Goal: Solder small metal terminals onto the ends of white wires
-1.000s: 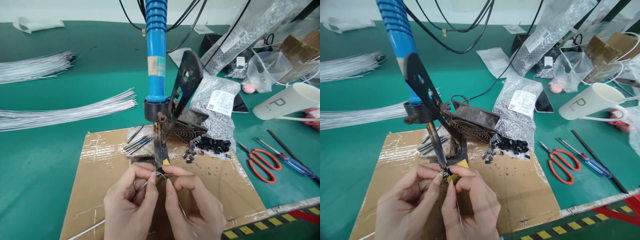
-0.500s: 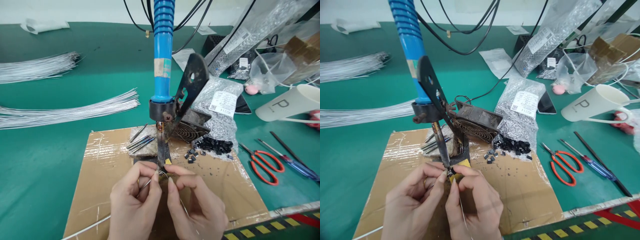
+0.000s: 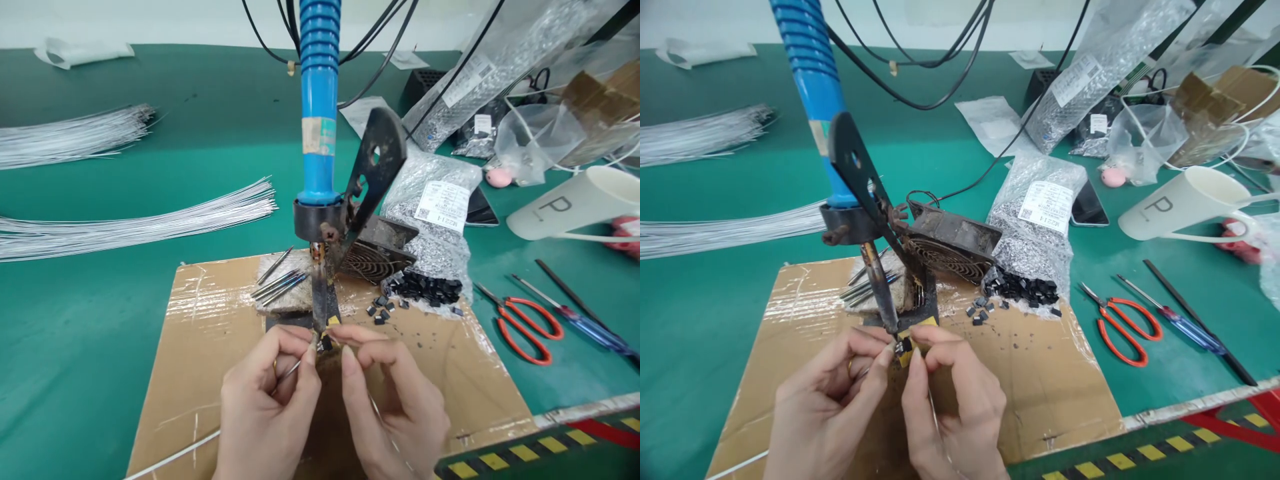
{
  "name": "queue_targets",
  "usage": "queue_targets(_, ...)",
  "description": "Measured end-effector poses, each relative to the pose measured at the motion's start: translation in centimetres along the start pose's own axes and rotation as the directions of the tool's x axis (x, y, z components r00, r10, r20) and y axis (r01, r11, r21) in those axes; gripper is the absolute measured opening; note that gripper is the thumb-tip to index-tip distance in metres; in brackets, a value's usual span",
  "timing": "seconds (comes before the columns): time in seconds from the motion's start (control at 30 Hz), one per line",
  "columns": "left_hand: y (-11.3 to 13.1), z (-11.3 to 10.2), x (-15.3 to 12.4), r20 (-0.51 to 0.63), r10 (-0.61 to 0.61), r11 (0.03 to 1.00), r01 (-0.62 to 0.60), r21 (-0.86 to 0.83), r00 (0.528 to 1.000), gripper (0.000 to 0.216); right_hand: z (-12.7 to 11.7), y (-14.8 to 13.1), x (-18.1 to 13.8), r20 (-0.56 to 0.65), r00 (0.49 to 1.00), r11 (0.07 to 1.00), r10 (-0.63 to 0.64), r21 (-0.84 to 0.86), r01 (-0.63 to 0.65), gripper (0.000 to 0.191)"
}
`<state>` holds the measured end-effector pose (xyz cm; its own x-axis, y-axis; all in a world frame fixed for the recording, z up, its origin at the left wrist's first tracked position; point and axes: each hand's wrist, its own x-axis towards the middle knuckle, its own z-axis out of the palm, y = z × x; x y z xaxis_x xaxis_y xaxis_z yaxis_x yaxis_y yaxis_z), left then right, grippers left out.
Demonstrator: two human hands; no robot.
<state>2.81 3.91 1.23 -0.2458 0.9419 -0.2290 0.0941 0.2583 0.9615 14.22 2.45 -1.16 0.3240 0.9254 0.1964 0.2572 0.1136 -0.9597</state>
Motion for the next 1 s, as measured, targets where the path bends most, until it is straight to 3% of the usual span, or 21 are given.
queue_targets(0.07, -0.2, -0.1, -0.4, 0.006, -0.008, 0.999, 0.008, 0.035, 1.000, 0.014, -0.4, 0.3, 0.3, 0.029, 0.997, 0.996, 0.065, -0.061, -0.063, 0.008)
queue_targets(0.17, -0.9, -0.7, -0.8, 0.030, 0.009, 0.994, -0.012, 0.112, 1.000, 0.014, -0.9, 0.8, 0.6, 0.173, 0.983, 0.990, 0.059, -0.139, -0.035, 0.019)
queue_targets(0.33, -2.1, -2.3, -1.0, 0.137, 0.145, 0.952, -0.176, 0.252, 0.980, 0.005, -1.1, 0.9, 0.1, 0.357, 0.932, 0.998, 0.062, -0.005, -0.064, 0.022)
queue_targets(0.43, -2.4, -2.7, -1.5, 0.164, 0.167, 0.935, -0.209, 0.287, 0.972, 0.004, -1.2, 1.2, -0.2, 0.377, 0.926, 0.999, 0.012, 0.041, -0.030, 0.019)
queue_targets(0.53, -2.4, -2.8, -2.2, 0.128, 0.108, 0.951, -0.140, 0.276, 0.986, 0.007, -1.5, 1.4, -0.4, 0.397, 0.918, 0.996, -0.015, 0.081, -0.019, 0.019)
queue_targets(1.0, -2.1, -3.0, -3.6, 0.131, 0.013, 0.969, -0.045, 0.243, 0.991, 0.015, -1.9, 1.5, -1.4, 0.408, 0.908, 0.975, 0.098, 0.144, -0.170, 0.023)
